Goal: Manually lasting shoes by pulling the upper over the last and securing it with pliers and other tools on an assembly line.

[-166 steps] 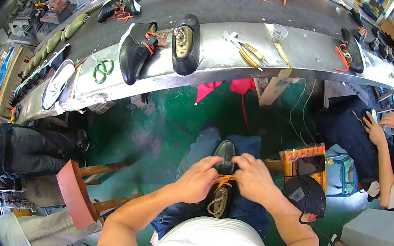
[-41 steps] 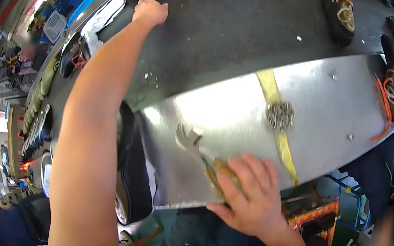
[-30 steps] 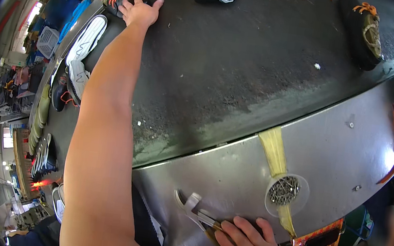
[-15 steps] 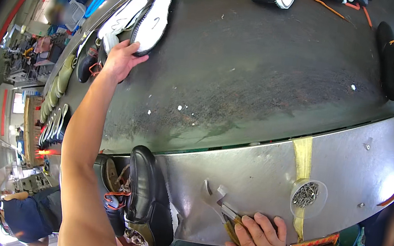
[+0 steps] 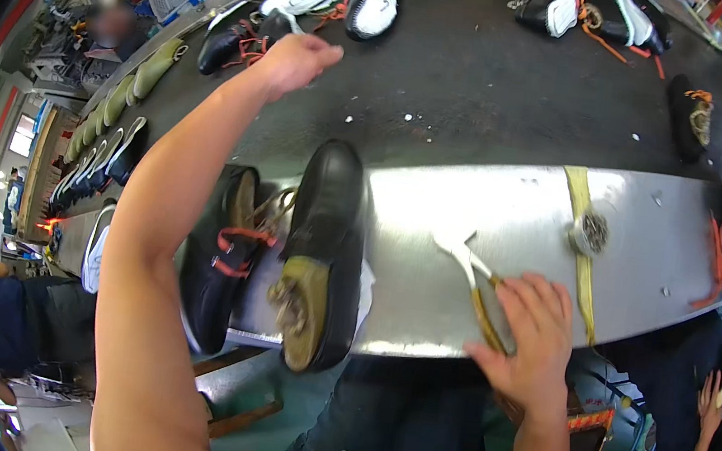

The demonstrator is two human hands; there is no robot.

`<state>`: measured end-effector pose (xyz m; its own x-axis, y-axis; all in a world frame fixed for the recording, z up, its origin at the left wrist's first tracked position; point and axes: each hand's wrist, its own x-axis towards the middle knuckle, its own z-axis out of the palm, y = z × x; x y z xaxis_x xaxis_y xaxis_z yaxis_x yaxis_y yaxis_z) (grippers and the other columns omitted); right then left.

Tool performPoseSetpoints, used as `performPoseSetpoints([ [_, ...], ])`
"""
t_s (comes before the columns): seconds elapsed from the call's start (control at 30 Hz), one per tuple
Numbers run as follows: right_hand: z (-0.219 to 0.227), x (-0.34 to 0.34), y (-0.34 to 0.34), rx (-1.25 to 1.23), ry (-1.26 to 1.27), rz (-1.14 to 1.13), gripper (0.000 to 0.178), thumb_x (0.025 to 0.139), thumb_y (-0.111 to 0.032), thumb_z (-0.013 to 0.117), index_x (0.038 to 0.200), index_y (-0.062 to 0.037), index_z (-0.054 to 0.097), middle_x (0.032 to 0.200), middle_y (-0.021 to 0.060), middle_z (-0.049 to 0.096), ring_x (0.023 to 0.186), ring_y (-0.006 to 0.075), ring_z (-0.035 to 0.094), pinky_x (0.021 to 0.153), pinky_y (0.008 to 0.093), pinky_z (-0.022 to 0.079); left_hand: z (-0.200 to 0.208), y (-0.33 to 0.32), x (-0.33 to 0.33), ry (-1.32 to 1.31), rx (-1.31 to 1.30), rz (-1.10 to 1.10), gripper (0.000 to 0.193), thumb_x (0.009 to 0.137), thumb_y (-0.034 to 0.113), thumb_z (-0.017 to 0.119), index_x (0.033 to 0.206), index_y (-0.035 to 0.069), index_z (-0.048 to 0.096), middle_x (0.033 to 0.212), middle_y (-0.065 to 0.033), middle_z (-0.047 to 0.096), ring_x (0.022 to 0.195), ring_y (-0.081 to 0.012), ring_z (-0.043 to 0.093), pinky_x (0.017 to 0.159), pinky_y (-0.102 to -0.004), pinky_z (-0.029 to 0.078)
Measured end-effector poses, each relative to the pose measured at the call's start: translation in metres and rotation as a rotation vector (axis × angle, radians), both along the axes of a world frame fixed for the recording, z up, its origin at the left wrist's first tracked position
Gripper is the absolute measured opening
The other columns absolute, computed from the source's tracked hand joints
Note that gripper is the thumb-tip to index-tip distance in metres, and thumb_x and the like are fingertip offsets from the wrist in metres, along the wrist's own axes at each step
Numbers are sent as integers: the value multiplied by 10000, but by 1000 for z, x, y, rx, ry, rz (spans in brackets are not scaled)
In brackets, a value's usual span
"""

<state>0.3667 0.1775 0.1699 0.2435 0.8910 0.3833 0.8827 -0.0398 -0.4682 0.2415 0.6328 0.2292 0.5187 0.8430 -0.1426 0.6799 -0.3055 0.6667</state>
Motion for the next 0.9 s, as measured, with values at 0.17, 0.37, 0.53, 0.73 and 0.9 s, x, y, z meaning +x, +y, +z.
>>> performPoseSetpoints([
  [0.17,-12,-2,-6,126,-52,-29,550,673,-270,781,1144,-33,624,1151,153,629,1149,357,541,1004,482,378,35,-87,-107,92,166,-237,411,889,345,676,1075,-22,690,948,-110,702,856,-175,642,797,-334,513],
  [0.37,-19,-6,-1,240,-34,29,487,708,-275,756,1122,-39,656,1097,139,652,1064,331,583,949,425,421,66,-156,-193,52,207,-91,385,942,259,644,1179,-45,620,953,-62,673,793,-105,588,702,-263,483],
  [0.53,-14,-4,-6,244,39,5,480,718,-282,740,1128,-45,661,1071,132,666,1062,309,590,946,424,418,67,-237,-206,-135,303,-195,355,925,203,667,1149,-70,628,1010,-148,713,918,-168,674,831,-312,531],
  [0.73,-23,4,-6,261,12,-11,457,727,-264,731,1114,-31,664,1037,127,672,1037,295,601,937,411,421,55,-201,-138,-45,223,-150,389,943,239,653,1185,-63,612,996,-103,684,858,-149,640,795,-289,510],
  [0.9,-27,-3,1,298,59,-31,400,717,-210,721,1068,-44,628,993,121,624,963,337,578,876,438,447,8,-58,-11,0,273,-12,583,912,461,620,1158,-66,654,1042,-185,708,960,-237,659,869,-377,491],
])
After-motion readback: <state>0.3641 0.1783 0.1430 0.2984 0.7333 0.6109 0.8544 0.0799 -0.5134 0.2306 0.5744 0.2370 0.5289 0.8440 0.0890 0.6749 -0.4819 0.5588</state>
